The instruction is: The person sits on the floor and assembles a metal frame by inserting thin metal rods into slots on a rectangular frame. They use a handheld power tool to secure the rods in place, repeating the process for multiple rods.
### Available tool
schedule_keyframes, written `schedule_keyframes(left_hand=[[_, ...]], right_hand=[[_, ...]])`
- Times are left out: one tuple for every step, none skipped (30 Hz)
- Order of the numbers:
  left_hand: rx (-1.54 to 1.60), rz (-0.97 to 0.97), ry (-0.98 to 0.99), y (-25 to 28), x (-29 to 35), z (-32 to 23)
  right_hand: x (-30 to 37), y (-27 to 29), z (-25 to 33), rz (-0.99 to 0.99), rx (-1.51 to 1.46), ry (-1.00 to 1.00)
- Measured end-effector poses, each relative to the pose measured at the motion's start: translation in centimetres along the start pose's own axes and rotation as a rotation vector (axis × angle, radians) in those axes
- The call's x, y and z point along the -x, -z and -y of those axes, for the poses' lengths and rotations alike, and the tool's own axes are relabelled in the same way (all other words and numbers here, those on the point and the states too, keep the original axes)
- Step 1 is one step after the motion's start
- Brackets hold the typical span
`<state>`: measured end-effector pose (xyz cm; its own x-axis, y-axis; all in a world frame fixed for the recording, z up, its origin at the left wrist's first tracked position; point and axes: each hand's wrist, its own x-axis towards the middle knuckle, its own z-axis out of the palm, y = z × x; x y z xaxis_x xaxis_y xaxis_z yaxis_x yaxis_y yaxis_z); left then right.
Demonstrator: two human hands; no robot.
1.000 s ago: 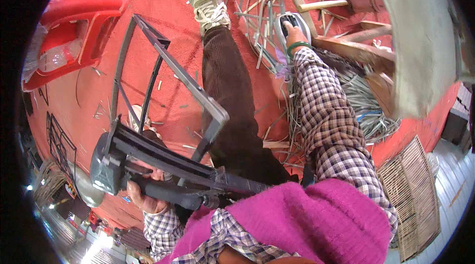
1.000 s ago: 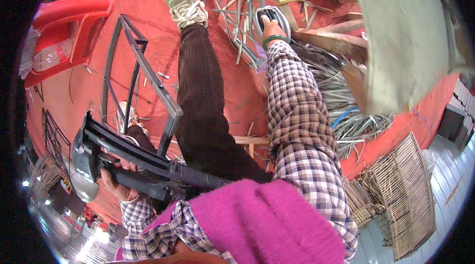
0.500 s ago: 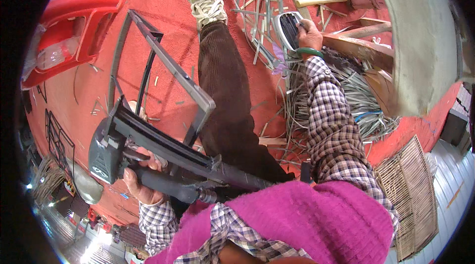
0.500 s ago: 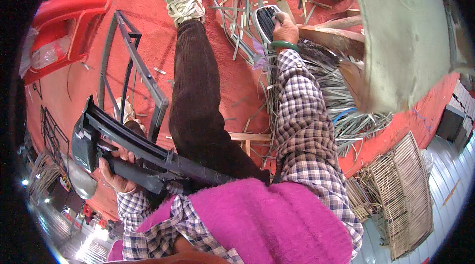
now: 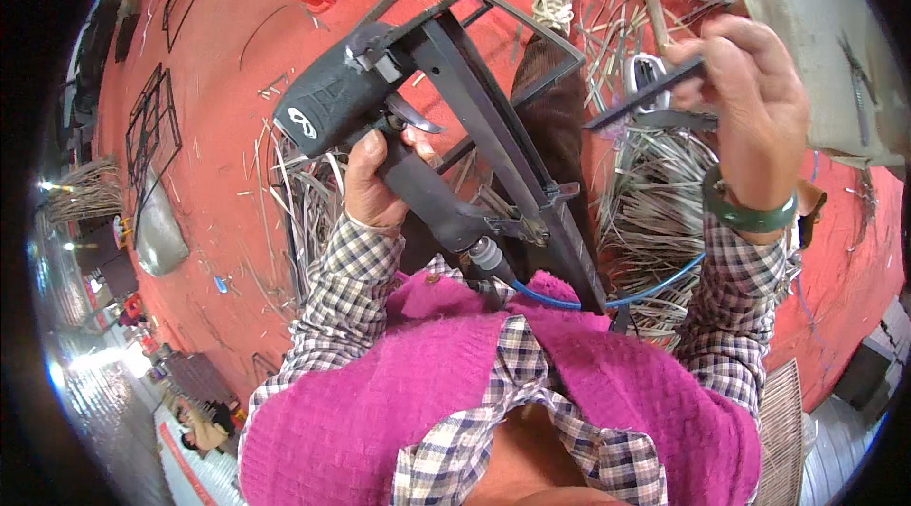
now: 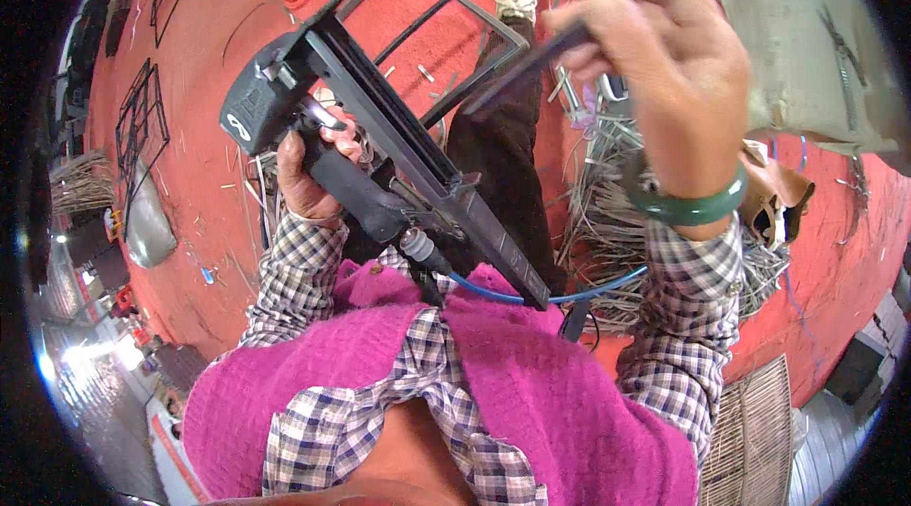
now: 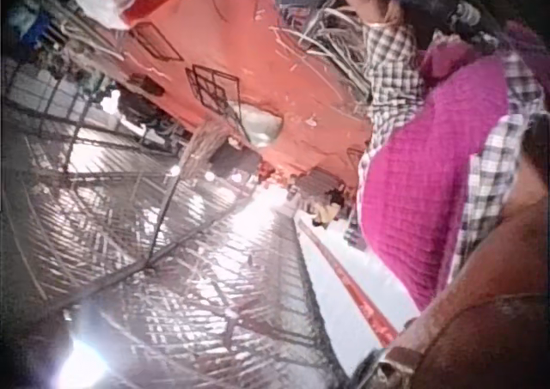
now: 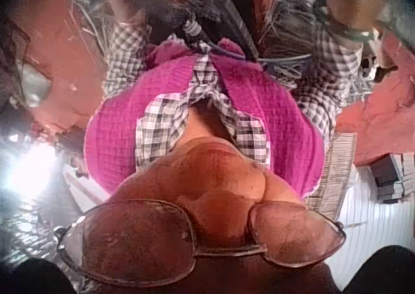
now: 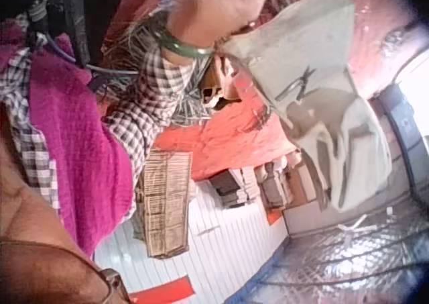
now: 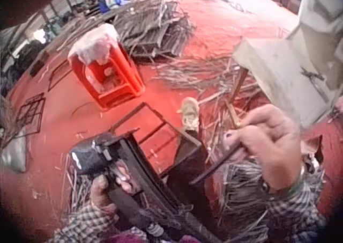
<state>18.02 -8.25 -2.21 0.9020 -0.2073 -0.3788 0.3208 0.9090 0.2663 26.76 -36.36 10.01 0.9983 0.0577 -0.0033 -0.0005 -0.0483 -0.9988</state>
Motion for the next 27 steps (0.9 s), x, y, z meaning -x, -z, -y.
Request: schedule_keyframes(left_hand=[[-0.003, 0.045, -0.014, 0.1, 0.6, -0.6], [-0.023, 0.039, -0.005, 0.0, 1.5, -0.9], [-0.043, 0.029, 0.005, 0.0, 2.3, -1.5], [-0.073, 0.06, 0.02, 0.1, 2.9, -1.8], [-0.102, 0.091, -0.015, 0.1, 3.7, -2.3], [-0.133, 0.125, -0.053, 0.5, 4.2, -2.4], [-0.156, 0.141, -0.081, 0.5, 4.6, -2.5], [-0.121, 0.181, -0.066, 0.9, 5.2, -2.8], [-0.081, 0.207, -0.042, 1.1, 5.6, -2.9], [-0.041, 0.232, -0.016, 1.4, 5.9, -3.1], [-0.001, 0.258, 0.01, 1.6, 6.3, -3.2], [0.026, 0.215, -0.031, 1.6, 6.3, -3.1], [0.012, 0.212, -0.054, 1.7, 6.7, -3.2], [0.015, 0.229, -0.071, 1.7, 6.5, -3.1], [0.018, 0.247, -0.089, 1.8, 6.4, -3.0], [0.0, 0.243, -0.111, 1.8, 6.3, -2.8], [-0.019, 0.235, -0.13, 1.8, 6.1, -2.7], [-0.034, 0.209, -0.123, 2.0, 6.1, -2.6], [-0.029, 0.23, -0.147, 1.9, 6.1, -2.5], [-0.02, 0.239, -0.147, 2.2, 6.2, -2.5], [0.003, 0.283, -0.169, 2.2, 6.2, -2.6], [-0.003, 0.34, -0.139, 2.5, 6.5, -2.8], [-0.002, 0.332, -0.137, 2.6, 6.5, -2.8], [-0.039, 0.308, -0.151, 2.7, 6.6, -2.9], [-0.046, 0.312, -0.182, 2.9, 6.6, -3.0], [0.012, 0.289, -0.167, 2.8, 6.6, -3.2], [0.075, 0.241, -0.214, 3.0, 6.6, -3.2]], right_hand=[[0.3, -2.1, 1.6, 0.066, -0.018, 0.035], [1.0, -3.7, 3.0, 0.084, 0.105, 0.005], [1.4, -5.5, 4.1, 0.12, 0.18, -0.011], [1.8, -7.1, 4.8, 0.162, 0.146, 0.025], [2.3, -8.4, 5.8, 0.175, 0.18, 0.041], [2.8, -9.4, 6.3, 0.186, 0.212, 0.063], [3.2, -10.0, 7.1, 0.198, 0.245, 0.078], [3.8, -10.9, 7.7, 0.191, 0.272, 0.099], [4.3, -11.4, 8.1, 0.197, 0.279, 0.103], [4.8, -12.0, 8.5, 0.204, 0.285, 0.104], [5.2, -12.4, 8.8, 0.212, 0.292, 0.106], [5.5, -12.8, 9.0, 0.244, 0.296, 0.09], [5.8, -13.3, 9.0, 0.259, 0.303, 0.082], [5.8, -13.6, 9.0, 0.27, 0.327, 0.09], [5.7, -13.8, 8.9, 0.281, 0.351, 0.099], [5.8, -13.9, 8.8, 0.303, 0.37, 0.109], [5.6, -14.0, 8.8, 0.31, 0.426, 0.139], [5.5, -14.2, 8.7, 0.316, 0.48, 0.17], [5.5, -14.3, 8.7, 0.27, 0.528, 0.158], [5.8, -14.8, 8.2, 0.309, 0.56, 0.163], [5.9, -14.8, 8.1, 0.384, 0.567, 0.201], [6.2, -15.0, 7.8, 0.442, 0.592, 0.214], [6.3, -14.8, 7.5, 0.497, 0.619, 0.232], [6.8, -14.5, 7.2, 0.469, 0.618, 0.293], [7.0, -13.9, 6.8, 0.45, 0.51, 0.264], [7.4, -12.8, 6.8, 0.404, 0.475, 0.158], [8.2, -11.9, 6.0, 0.401, 0.352, 0.129]])
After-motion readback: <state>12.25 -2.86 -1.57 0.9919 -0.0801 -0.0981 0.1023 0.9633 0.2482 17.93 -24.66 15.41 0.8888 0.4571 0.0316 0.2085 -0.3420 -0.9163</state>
